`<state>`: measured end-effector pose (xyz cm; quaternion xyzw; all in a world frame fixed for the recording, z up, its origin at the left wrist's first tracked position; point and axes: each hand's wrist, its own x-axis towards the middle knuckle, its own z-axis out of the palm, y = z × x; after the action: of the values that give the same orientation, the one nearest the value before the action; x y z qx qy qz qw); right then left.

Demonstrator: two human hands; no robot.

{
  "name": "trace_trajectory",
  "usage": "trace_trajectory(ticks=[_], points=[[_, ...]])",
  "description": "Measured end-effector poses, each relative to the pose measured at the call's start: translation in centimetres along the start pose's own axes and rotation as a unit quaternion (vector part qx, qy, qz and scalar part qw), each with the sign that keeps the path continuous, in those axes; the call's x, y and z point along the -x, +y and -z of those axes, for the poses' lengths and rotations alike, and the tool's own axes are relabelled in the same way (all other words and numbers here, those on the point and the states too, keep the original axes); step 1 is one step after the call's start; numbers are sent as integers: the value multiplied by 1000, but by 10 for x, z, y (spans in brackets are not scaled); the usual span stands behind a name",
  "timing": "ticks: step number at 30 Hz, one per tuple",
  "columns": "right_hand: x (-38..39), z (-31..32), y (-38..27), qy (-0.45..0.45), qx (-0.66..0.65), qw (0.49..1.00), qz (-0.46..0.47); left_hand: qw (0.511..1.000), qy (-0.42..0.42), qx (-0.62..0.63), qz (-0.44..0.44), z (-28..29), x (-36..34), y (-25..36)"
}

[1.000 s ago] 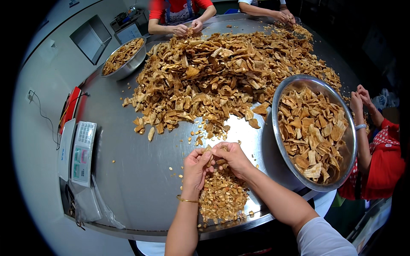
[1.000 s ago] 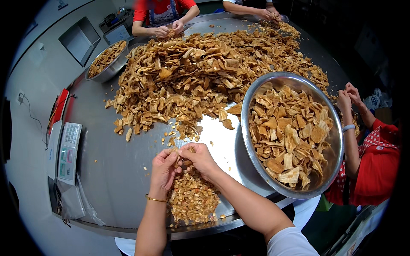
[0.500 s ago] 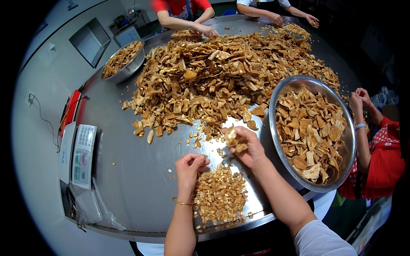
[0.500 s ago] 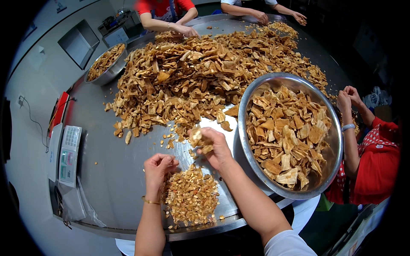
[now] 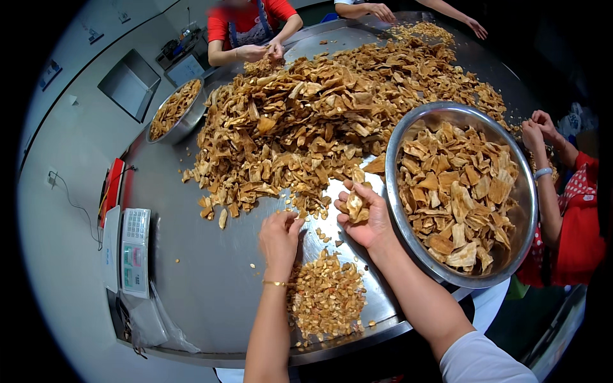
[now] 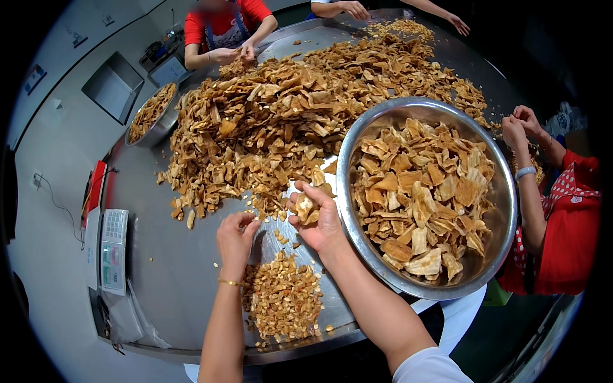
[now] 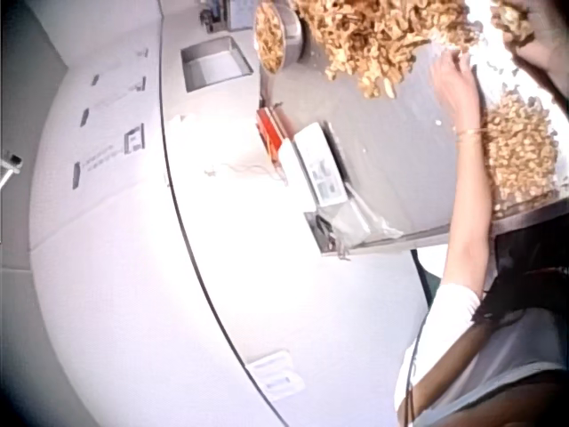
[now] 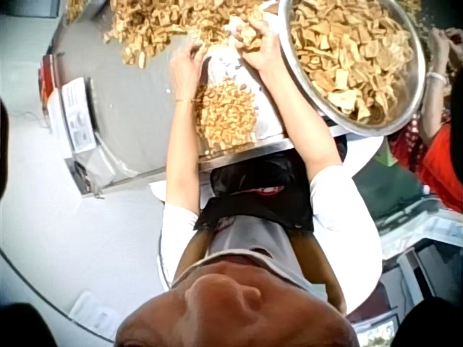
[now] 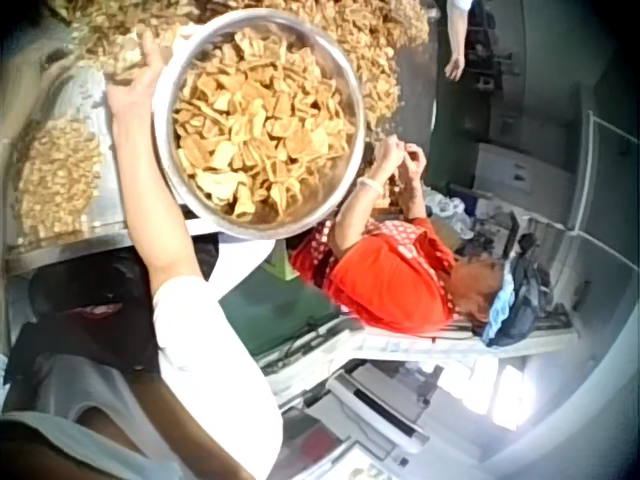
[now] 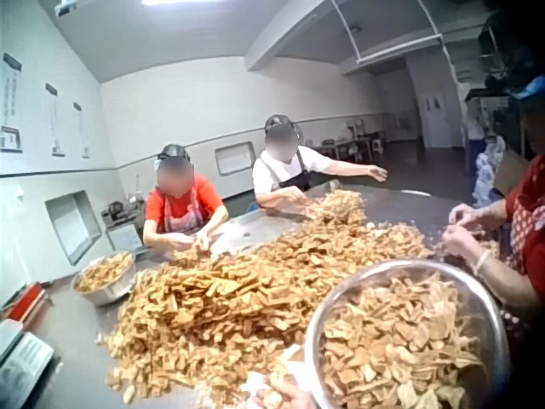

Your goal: The person sorts a large pile of dried mushroom slices on a stainless steel table, separating smaller pieces from larger ones by hand. They place the sorted pieces into a metal bowl while other workers perform similar tasks in the background.

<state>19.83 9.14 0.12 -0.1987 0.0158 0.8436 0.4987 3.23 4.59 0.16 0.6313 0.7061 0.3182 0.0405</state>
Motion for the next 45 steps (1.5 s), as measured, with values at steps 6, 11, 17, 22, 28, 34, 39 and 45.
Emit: trace_trajectory(ticks=[6, 11, 17, 22, 28, 34, 39, 45], points=[[3, -7, 7, -4, 69, 997, 28, 999, -2, -43, 0, -21, -11, -9], [3, -5, 16, -11, 195, 981, 12, 928, -59, 298, 214, -2, -2, -8], [8, -3, 26, 21, 435, 900, -10, 822, -125, 496, 250, 8, 8, 23], [0, 0, 21, 105, 216, 963, 123, 911, -29, 340, 233, -12, -15, -1], [0, -1, 9, 134, 30, 985, 104, 1000, 7, -8, -1, -33, -35, -12], [-3, 6, 13, 48, 93, 994, 3, 998, 5, 51, 42, -31, -18, -8], [3, -2, 23, 38, 264, 964, 2, 958, 16, 248, 140, -11, -10, -11], [8, -5, 36, -34, 421, 906, 16, 858, -54, 469, 201, 19, 29, 18]])
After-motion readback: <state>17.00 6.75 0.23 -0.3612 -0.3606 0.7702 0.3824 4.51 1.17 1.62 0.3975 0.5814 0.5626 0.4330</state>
